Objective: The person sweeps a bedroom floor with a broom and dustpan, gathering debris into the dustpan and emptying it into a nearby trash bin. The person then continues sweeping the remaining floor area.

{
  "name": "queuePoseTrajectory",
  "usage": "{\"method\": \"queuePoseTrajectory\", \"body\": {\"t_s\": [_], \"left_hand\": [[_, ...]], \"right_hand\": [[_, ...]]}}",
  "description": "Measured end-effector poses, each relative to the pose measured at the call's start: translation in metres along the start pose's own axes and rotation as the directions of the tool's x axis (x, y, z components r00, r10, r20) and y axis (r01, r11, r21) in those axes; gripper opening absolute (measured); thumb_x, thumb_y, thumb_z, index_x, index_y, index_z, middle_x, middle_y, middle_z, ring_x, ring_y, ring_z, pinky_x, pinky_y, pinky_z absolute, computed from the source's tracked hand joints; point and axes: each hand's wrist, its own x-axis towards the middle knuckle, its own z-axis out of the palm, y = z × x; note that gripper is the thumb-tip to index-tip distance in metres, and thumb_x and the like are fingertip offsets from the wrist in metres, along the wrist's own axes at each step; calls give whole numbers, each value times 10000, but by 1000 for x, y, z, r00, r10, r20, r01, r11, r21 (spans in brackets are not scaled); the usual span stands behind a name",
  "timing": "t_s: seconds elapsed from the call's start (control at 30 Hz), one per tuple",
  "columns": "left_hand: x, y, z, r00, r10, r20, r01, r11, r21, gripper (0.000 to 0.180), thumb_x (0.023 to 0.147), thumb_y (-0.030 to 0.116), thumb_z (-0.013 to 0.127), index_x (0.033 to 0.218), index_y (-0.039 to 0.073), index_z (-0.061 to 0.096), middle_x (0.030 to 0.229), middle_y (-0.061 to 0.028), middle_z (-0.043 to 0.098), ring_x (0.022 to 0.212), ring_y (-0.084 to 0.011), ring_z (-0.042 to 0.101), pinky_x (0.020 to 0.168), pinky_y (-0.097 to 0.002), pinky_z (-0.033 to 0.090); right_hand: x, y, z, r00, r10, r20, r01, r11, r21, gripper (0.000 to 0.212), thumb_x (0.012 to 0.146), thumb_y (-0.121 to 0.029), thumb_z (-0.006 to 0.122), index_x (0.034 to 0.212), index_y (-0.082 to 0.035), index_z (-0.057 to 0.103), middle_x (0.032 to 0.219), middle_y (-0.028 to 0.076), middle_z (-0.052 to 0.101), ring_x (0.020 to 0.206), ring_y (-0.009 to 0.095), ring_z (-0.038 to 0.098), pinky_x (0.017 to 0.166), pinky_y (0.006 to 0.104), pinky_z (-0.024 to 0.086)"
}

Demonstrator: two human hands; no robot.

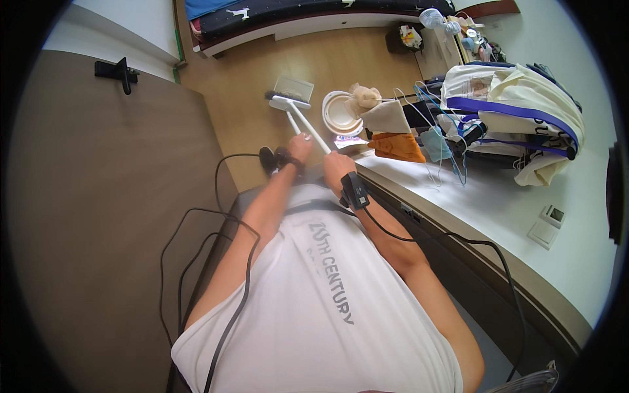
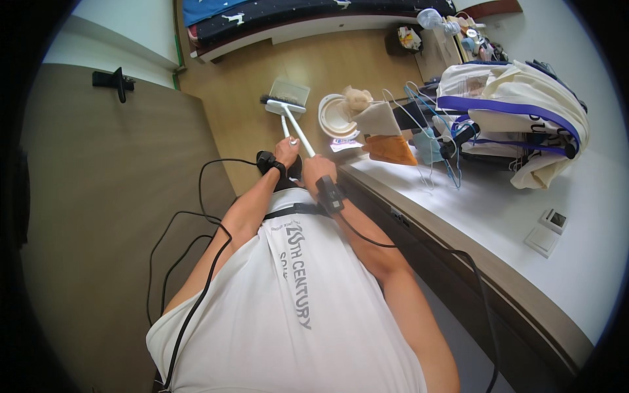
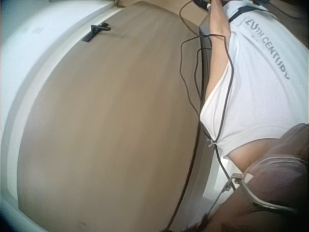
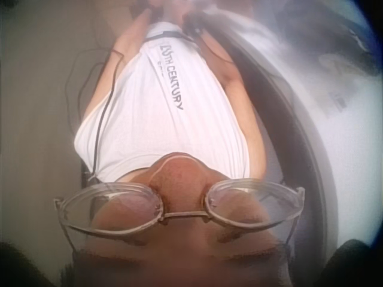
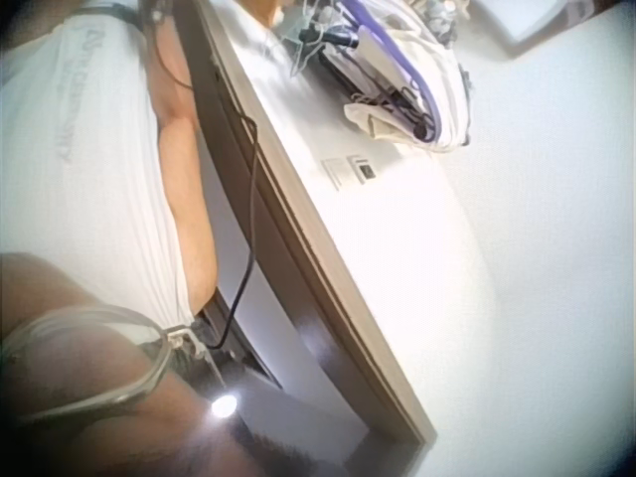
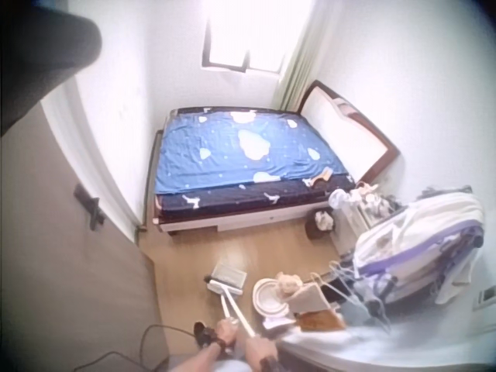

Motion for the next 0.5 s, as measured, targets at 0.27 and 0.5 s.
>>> {"method": "queuePoseTrajectory", "body": {"t_s": [0.27,0.5], "left_hand": [[-5,-48,17,977,-140,158,122,985,118,323,926,370,591,957,60,676,967,-240,691,959,-445,649,801,-525,514],[-6,-57,33,991,-27,129,17,997,73,303,886,344,631,807,52,646,817,-231,672,836,-453,644,710,-521,503]], "right_hand": [[2,-4,8,991,-3,136,-11,994,105,134,846,-63,635,864,16,741,886,215,724,835,373,731,724,425,602],[5,-4,14,977,39,212,-42,999,12,156,859,-172,683,852,-35,757,857,174,732,827,333,740,704,386,600]]}}
